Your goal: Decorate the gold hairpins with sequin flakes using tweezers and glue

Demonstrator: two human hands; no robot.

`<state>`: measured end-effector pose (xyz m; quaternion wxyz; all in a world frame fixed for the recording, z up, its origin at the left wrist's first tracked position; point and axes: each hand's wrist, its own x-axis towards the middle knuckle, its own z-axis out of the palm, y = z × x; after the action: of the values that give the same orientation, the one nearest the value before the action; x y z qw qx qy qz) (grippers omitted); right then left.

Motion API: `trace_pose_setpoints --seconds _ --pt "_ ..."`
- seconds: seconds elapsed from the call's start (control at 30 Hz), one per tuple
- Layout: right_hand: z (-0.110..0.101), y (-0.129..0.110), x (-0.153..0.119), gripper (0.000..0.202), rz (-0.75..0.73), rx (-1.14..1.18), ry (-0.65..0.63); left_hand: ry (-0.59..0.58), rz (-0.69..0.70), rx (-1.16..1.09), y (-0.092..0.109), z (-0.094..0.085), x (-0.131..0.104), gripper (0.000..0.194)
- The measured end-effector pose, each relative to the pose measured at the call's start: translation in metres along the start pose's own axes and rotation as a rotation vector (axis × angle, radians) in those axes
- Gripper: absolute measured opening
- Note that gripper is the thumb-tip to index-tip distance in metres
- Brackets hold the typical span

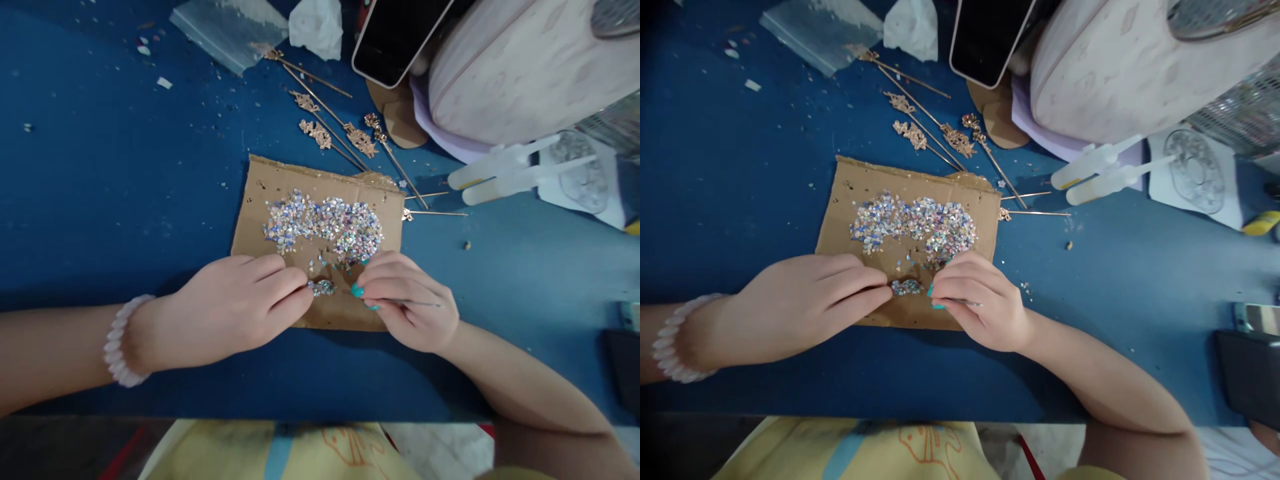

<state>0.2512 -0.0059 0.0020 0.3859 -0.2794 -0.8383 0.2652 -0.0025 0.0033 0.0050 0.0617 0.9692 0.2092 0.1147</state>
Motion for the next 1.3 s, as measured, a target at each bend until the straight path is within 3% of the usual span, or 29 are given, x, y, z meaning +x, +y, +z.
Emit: trace_pose_setpoints --seconds 0.27,0.43,0.6,0.87,1.07,1.3 --pt "-0.007 0.010 0.002 0.009 -0.085 -0.119 0.097 -0.034 0.011 -0.015 -0.001 0.000 -0.002 0.030" --pt "-0.011 0.022 0.004 0.017 0.021 -0.215 0.225 -0.036 0.008 -0.030 -0.001 0.001 -0.003 0.029" --pt "-0.011 0.026 0.005 0.014 0.142 -0.205 0.230 -0.012 0.049 -0.034 -0.004 0.008 -0.008 0.024" --pt "-0.010 0.032 0.002 0.015 0.120 -0.208 0.178 -0.019 0.049 -0.058 -0.006 0.013 -0.010 0.024" --pt "-0.011 0.034 0.003 0.015 0.221 -0.198 0.251 -0.018 0.052 -0.056 -0.007 0.014 -0.009 0.025" --pt "-0.011 0.033 0.002 0.015 0.225 -0.168 0.277 -0.026 0.044 -0.054 -0.005 0.012 -0.009 0.025"
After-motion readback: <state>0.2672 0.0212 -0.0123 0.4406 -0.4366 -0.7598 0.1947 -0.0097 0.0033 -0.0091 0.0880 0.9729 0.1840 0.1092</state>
